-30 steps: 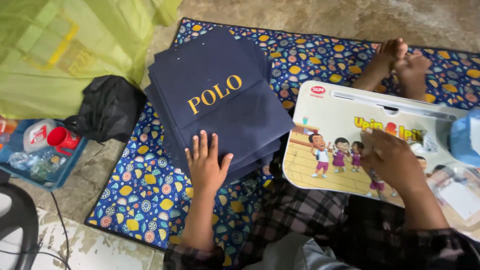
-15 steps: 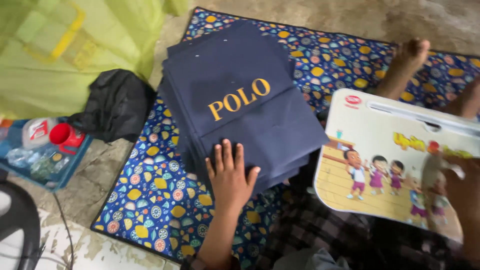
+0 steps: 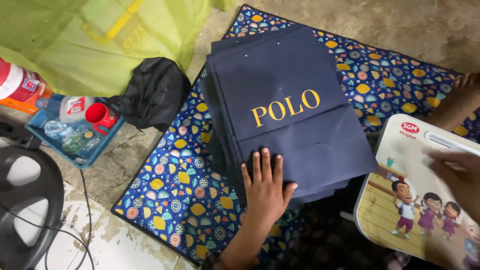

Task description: Applying glue and folding the bottom of paper bags to assemble them

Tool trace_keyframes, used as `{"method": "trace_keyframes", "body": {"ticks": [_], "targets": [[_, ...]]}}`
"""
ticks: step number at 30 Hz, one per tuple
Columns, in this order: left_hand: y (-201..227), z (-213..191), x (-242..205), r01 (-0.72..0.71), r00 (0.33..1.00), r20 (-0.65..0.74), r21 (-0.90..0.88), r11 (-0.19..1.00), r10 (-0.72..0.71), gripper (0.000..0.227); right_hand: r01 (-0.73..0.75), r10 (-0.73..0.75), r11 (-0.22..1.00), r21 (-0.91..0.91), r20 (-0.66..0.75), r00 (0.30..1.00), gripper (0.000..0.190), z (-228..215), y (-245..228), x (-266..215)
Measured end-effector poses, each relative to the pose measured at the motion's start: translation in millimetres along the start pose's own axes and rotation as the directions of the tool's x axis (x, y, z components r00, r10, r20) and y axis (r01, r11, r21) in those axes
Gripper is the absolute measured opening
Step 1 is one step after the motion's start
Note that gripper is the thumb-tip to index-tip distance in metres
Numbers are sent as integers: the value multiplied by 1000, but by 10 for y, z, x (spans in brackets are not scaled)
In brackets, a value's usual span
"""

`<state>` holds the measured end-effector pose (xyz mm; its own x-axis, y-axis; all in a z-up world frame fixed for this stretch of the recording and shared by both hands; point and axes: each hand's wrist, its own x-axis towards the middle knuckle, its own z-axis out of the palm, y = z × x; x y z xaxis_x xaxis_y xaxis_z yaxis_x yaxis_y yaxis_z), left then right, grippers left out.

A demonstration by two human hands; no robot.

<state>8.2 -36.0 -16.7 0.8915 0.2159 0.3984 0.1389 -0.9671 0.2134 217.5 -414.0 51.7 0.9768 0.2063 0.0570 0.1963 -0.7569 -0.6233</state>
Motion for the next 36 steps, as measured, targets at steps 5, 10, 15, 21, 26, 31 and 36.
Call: {"method": "trace_keyframes", "body": {"ticks": [5,10,15,21,26,31,36], "targets": [[23,81,-30,8,1000,16,22,1000,-9,72,546,-546,838,-7,-1,838,20,1379,-1444,882],[10,286,-86,26,1000,7,-43,999,-25,78,730,-727,681,-61,66,683,30,2612,-2082,1770],[-6,303,-40,24,998,-59,-69,997,-28,77,792,-770,587,-172,184,611,31,2766,-2042,1956],[0,291,-51,-3,999,-40,-46,999,1,76,698,-681,713,-58,176,710,31,2709,-1953,1904],[6,226,-52,34,999,23,-42,999,-33,80,683,-688,710,-169,36,724,34,2454,-1774,1982],[-36,108,-23,7,998,66,-10,1000,-6,72,586,-599,799,-136,-275,752,22,1188,-1106,1239],[-125,96,-15,-35,998,50,16,999,34,74,273,-328,941,-197,-350,877,23,212,257,-173]]}}
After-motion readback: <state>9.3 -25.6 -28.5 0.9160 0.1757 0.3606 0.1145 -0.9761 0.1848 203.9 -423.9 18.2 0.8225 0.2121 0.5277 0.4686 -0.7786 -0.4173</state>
